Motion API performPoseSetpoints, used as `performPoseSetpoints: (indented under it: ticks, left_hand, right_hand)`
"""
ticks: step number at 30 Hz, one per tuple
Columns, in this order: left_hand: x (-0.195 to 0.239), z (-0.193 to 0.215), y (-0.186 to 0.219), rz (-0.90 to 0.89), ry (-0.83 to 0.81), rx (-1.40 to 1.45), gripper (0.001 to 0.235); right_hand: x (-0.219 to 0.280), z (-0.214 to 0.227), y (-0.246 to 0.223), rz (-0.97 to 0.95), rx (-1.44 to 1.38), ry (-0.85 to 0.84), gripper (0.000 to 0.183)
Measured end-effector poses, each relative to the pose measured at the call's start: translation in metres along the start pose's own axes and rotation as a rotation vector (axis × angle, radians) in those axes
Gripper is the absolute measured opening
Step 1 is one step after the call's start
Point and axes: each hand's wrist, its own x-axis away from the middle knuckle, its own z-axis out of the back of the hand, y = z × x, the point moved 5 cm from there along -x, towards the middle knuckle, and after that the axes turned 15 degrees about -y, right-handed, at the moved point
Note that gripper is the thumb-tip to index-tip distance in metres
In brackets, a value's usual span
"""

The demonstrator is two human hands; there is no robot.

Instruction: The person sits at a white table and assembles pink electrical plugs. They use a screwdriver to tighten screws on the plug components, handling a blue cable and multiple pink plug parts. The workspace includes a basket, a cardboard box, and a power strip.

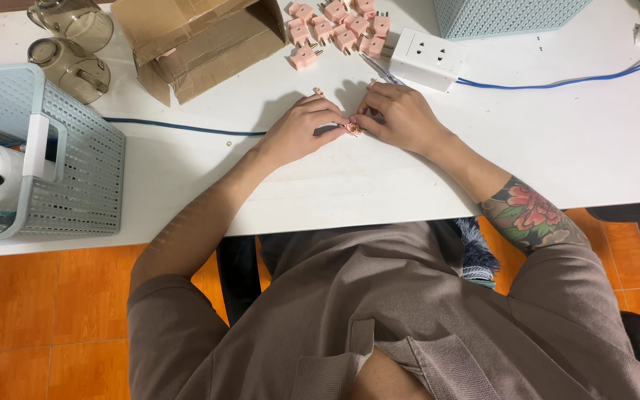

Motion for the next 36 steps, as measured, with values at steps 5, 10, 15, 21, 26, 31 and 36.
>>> performPoseSetpoints:
  ticks: [5, 10, 15, 21, 26, 31, 36]
  left_hand:
    - [-0.002, 0.003, 0.005, -0.001, 0.005, -0.004, 0.012]
    - [0.000, -0.001, -0.003, 0.010, -0.012, 0.001, 0.011]
    - [0.000, -0.002, -0.005, 0.014, -0.005, -0.001, 0.011]
    - [-0.001, 0.000, -0.003, 0.016, -0.010, 0.014, 0.010]
    - [-0.001, -0.001, -0.003, 0.010, -0.009, -0.001, 0.008]
    - [0.000, -0.005, -0.009, 0.004, -0.004, -0.006, 0.011]
    - [-0.001, -0.003, -0.005, 0.021, -0.028, -0.001, 0.012]
  right_hand:
    - [0.005, 0.018, -0.019, 0.030, -0.029, -0.029, 0.025]
    - [0.000, 0.002, -0.004, 0.028, -0.042, -0.024, 0.019]
    - [-0.002, -0.012, 0.010, 0.010, 0.012, 0.020, 0.021]
    - [0.002, 0.003, -0.001, 0.000, 0.033, 0.008, 0.027]
    - [0.001, -0.006, 0.005, 0.030, 0.007, -0.015, 0.022]
    - [0.000, -0.002, 0.002, 0.018, 0.084, -0.007, 0.026]
    - [0.001, 0.008, 0.003, 0.064, 0.026, 0.034, 0.023]
